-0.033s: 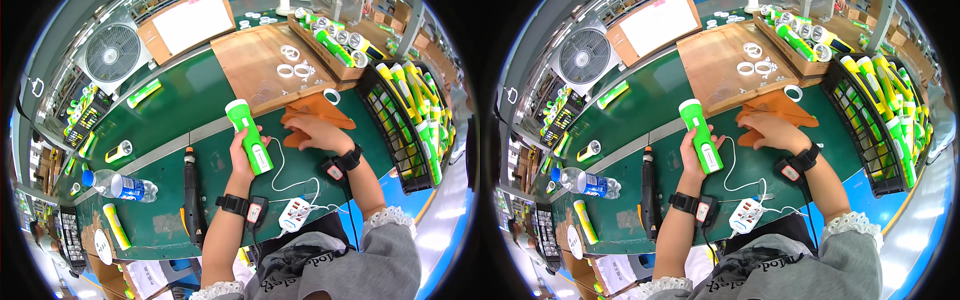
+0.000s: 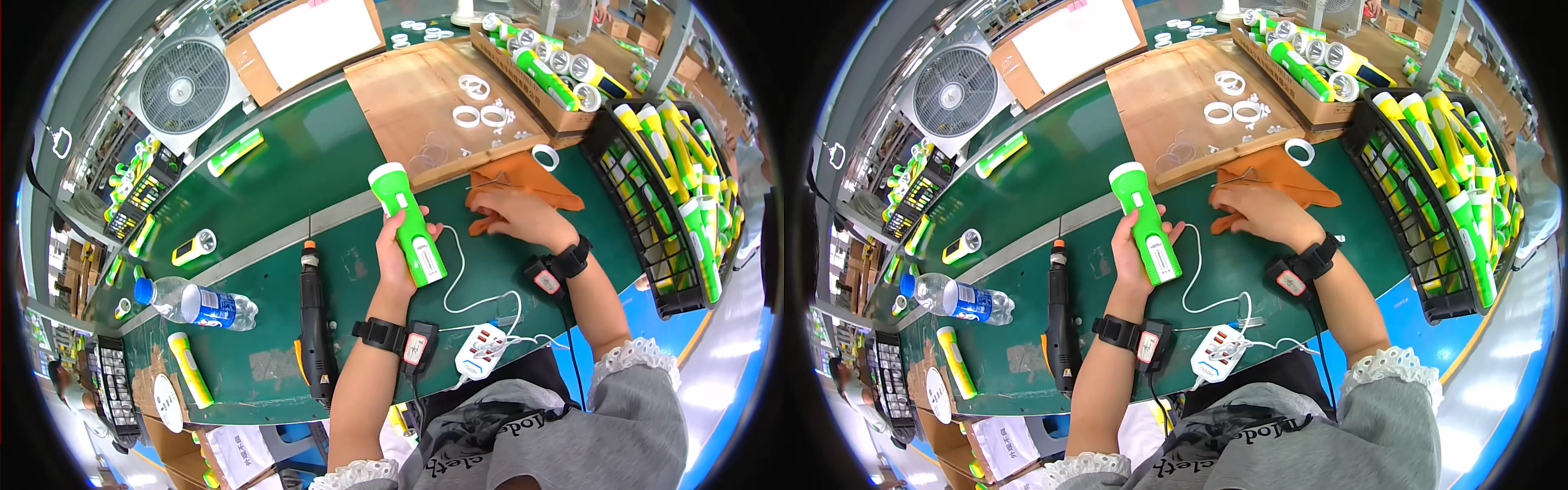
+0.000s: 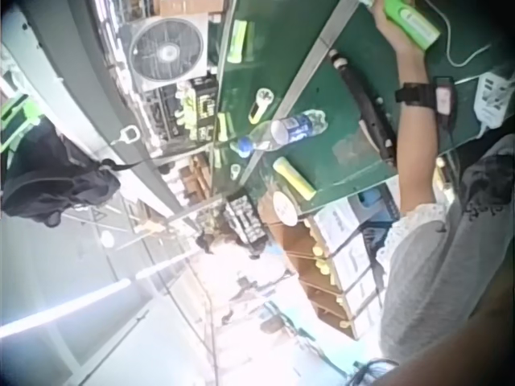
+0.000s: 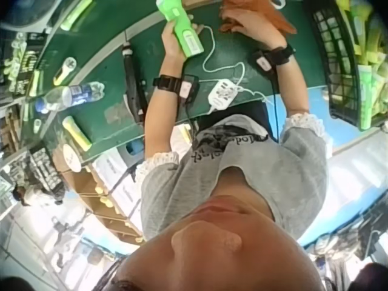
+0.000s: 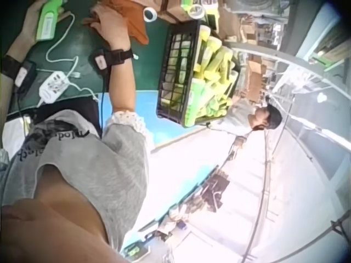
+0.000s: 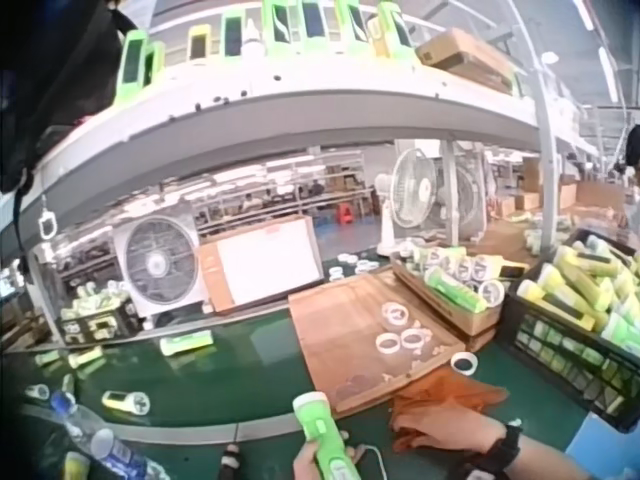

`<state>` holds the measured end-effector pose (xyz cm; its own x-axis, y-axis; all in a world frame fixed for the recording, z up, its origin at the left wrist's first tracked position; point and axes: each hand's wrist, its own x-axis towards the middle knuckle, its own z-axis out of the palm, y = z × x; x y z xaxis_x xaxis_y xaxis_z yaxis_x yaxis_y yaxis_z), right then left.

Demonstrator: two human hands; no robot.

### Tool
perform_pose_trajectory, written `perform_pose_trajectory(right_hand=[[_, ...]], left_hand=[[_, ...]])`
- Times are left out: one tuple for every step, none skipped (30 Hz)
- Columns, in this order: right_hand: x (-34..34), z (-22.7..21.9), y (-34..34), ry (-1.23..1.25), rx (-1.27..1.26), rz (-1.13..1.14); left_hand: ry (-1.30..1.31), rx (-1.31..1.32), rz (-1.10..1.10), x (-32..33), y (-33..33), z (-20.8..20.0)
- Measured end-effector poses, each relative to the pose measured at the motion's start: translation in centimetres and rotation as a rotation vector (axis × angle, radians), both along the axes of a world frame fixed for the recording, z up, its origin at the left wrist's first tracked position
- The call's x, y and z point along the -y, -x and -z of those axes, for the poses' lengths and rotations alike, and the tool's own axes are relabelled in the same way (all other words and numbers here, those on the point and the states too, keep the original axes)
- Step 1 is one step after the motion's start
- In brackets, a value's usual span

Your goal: The person is seen assembling flashlights by putting together the various parts and then testing them.

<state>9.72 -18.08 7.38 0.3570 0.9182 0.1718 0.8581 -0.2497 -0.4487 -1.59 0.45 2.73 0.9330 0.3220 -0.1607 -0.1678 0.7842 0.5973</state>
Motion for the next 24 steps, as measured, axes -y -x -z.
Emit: perform_pose_trajectory(right_hand=[[0.1,0.1,-0.4,0.124,0.007,0.143],[0.1,0.4,-0.9,0.125,0.008,0.147],[0.2,0.7,-1.3,-0.033,0.112,0.122],[0.1,0.5,-1.3,-0.188,0.214,0.097],[0.0,0.3,-1.0,-0.185,0.210,0.104],[-0.4,0.0,-0.6,-0.383,-0.057,0.173],[-1.2,-0.1,0.0,-0.576,-0.332,0.239],[-1.4,0.2,0.0,-0.569,-0.333,0.258],[-1.6,0.7,-0.2,-0.649,-0.325,0.139],[-1.7,1.0,-0.4,-0.726,-0.317,0.015],[-1.8,1.1,-0.5,-0.714,-0.245,-0.002],[-1.6,1.3,-0.3,-0.701,-0.250,0.012],[-1.8,1.4,0.0,-0.732,-0.418,0.065],[-2.0,1.6,0.2,-0.760,-0.585,0.120],[-2.3,1.9,0.5,-0.818,-0.672,0.089],[-2.4,2.0,0.6,-0.809,-0.675,0.093],[-2.5,2.1,0.7,-0.837,-0.719,0.143],[-2.5,2.0,0.7,-0.864,-0.763,0.193],[-2.5,1.8,1.0,-0.856,-0.765,0.197],[-2.5,1.3,1.3,-0.829,-0.903,0.240],[-2.5,1.0,1.5,-0.800,-1.041,0.283],[-2.3,0.9,1.3,-0.793,-1.045,0.285],[-1.9,0.9,1.0,-0.751,-1.114,0.251],[-1.5,0.8,0.8,-0.710,-1.183,0.216]], left_hand=[[-0.024,-0.014,0.004,0.1,-0.1,-0.1],[-0.023,-0.013,0.008,0.2,0.0,-0.2],[-0.039,-0.006,0.092,0.2,0.0,-0.2],[-0.052,-0.001,0.178,0.3,0.1,-0.5],[-0.049,-0.005,0.185,0.5,0.2,-0.8],[-0.125,0.006,0.226,0.9,0.2,-1.1],[-0.199,0.011,0.263,1.1,0.5,-1.2],[-0.188,0.007,0.280,1.4,0.4,-1.1],[-0.266,0.008,0.342,1.4,0.3,-1.0],[-0.342,0.010,0.400,1.6,0.2,-1.0],[-0.362,0.022,0.438,1.8,0.2,-1.3],[-0.346,0.018,0.449,1.9,0.0,-1.3],[-0.358,0.023,0.460,1.6,-0.1,-1.2],[-0.369,0.028,0.470,1.7,-0.1,-1.2],[-0.384,0.010,0.465,1.9,0.0,-1.3],[-0.374,0.009,0.465,2.0,0.1,-1.5],[-0.441,-0.004,0.477,2.0,0.1,-1.7],[-0.508,-0.017,0.488,2.1,0.1,-1.8],[-0.499,-0.019,0.488,2.1,0.2,-1.9],[-0.527,-0.011,0.500,2.1,0.3,-1.9],[-0.555,-0.003,0.511,2.1,0.3,-1.9],[-0.549,-0.006,0.509,2.1,0.4,-2.0],[-0.547,-0.007,0.515,2.1,0.4,-2.0],[-0.545,-0.009,0.521,2.1,0.4,-1.9]])
